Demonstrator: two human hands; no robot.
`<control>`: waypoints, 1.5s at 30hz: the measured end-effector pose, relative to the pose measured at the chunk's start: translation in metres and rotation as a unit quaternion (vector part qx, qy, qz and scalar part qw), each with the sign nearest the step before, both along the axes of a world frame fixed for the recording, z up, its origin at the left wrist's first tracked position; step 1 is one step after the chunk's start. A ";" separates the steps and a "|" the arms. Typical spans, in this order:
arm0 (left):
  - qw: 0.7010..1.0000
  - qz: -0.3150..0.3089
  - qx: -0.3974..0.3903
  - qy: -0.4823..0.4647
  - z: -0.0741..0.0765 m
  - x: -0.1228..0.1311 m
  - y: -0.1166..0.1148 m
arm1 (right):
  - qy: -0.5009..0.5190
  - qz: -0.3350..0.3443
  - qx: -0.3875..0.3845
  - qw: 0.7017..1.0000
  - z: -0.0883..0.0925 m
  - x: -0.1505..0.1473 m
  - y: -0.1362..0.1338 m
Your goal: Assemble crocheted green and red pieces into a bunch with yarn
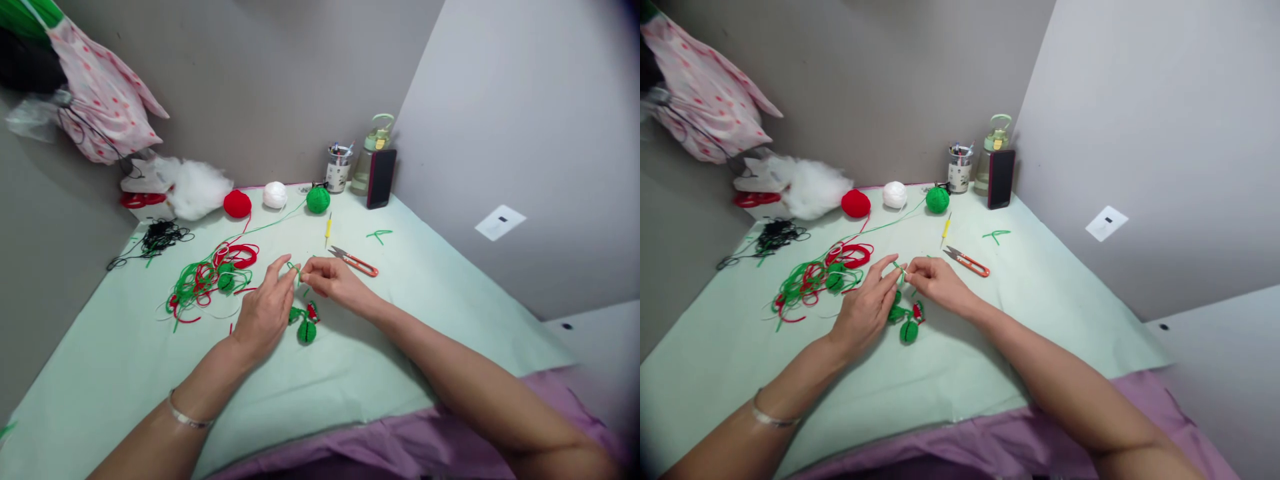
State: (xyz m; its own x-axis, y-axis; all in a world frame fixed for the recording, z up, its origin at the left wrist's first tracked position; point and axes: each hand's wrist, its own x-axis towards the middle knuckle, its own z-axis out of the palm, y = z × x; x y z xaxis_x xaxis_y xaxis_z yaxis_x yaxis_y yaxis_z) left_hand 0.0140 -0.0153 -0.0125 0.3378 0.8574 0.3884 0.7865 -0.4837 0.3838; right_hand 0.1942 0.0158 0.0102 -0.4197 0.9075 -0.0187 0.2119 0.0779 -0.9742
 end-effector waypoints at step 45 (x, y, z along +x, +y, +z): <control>0.742 0.039 -0.373 -0.556 0.016 -0.002 0.011 | -0.384 -0.075 0.376 0.840 -0.008 -0.006 -0.013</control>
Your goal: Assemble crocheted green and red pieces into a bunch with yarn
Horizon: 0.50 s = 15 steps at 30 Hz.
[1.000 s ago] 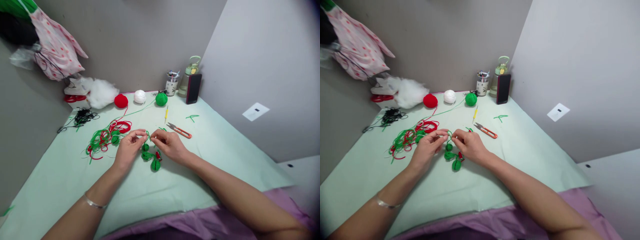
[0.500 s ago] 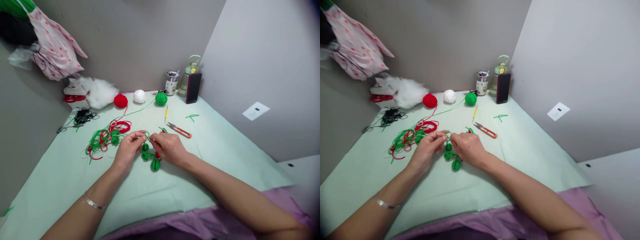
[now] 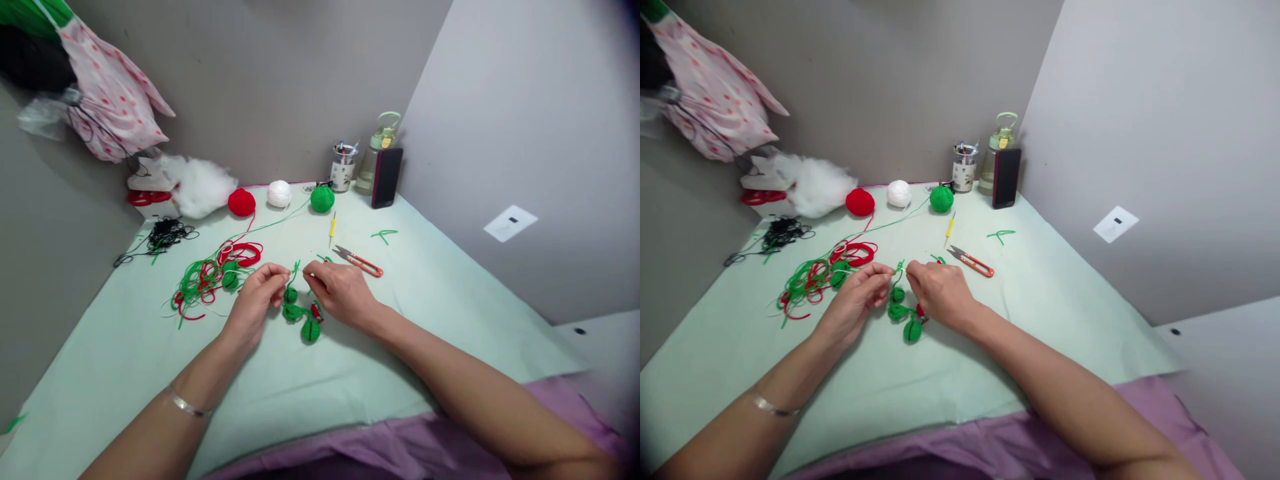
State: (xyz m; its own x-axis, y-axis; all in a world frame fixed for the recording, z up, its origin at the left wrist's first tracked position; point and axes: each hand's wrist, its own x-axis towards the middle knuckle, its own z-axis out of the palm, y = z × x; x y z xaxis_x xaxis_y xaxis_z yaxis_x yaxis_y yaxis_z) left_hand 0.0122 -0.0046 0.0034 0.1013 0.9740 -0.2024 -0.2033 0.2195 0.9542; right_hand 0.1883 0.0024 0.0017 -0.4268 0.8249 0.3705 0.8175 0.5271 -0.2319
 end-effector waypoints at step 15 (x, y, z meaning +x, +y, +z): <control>0.999 -0.032 0.027 0.028 -0.004 -0.002 0.001 | 0.023 0.018 -0.031 0.999 0.002 -0.003 -0.004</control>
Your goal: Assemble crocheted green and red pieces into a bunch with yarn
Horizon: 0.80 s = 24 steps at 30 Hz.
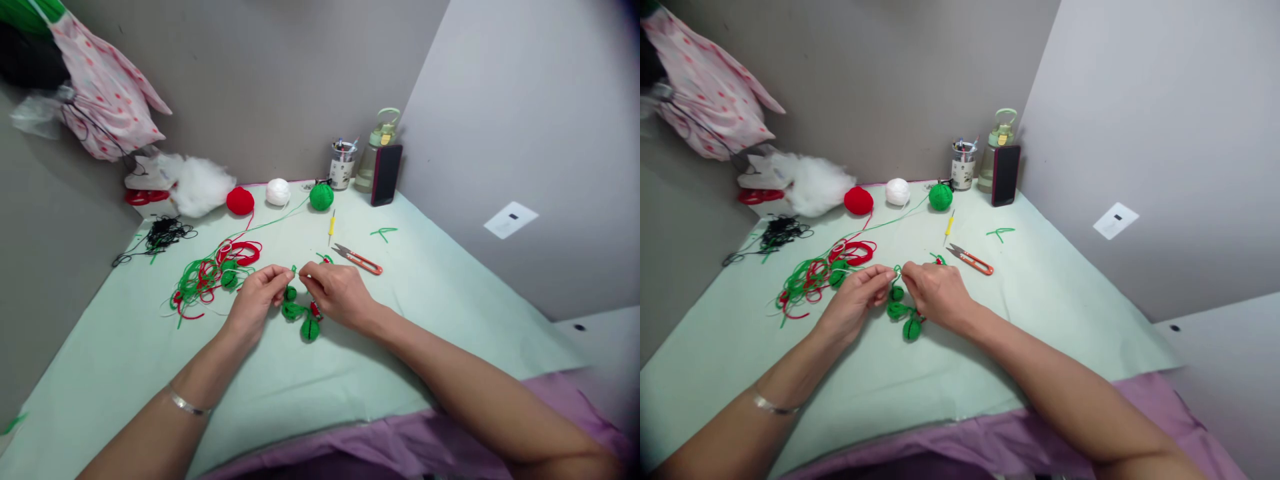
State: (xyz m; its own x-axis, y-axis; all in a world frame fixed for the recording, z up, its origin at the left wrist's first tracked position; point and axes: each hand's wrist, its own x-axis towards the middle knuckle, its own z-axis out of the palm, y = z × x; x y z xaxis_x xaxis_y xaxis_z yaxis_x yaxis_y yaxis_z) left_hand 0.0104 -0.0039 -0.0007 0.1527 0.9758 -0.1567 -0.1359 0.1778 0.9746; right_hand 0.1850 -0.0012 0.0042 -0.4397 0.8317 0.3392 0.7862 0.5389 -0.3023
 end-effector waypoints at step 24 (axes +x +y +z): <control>0.999 -0.041 0.014 -0.015 0.004 0.002 -0.003 | 0.345 0.118 -0.336 0.869 0.008 0.009 0.012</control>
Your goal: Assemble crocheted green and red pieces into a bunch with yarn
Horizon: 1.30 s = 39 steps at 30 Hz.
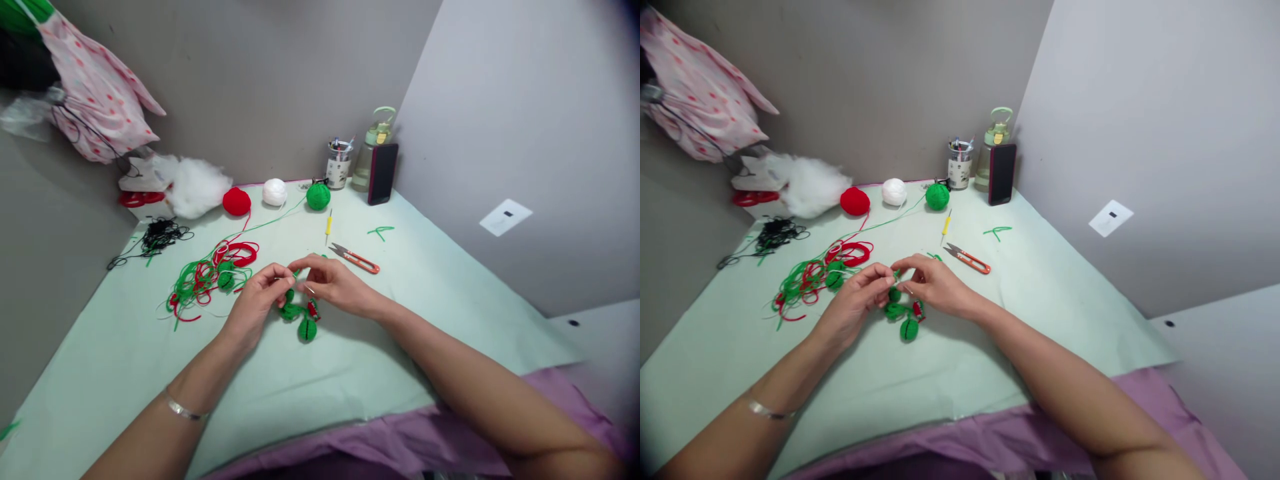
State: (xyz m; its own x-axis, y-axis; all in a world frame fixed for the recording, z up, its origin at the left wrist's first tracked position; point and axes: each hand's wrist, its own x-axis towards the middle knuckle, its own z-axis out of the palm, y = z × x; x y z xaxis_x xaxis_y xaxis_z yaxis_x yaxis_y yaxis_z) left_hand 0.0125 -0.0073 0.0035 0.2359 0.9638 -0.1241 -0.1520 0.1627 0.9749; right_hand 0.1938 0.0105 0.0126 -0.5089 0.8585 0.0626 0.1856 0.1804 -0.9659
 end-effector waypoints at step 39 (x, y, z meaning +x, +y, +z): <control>0.999 -0.001 -0.031 -0.035 -0.001 0.000 0.000 | -0.138 -0.038 0.389 0.910 -0.001 0.000 -0.006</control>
State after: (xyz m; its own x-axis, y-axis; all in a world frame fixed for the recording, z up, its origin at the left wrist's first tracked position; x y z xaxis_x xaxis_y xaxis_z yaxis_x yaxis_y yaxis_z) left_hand 0.0129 -0.0072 0.0029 0.2479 0.9545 -0.1657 -0.2200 0.2220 0.9499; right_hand 0.1941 0.0040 0.0115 -0.5384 0.6416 0.5463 0.4416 0.7670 -0.4656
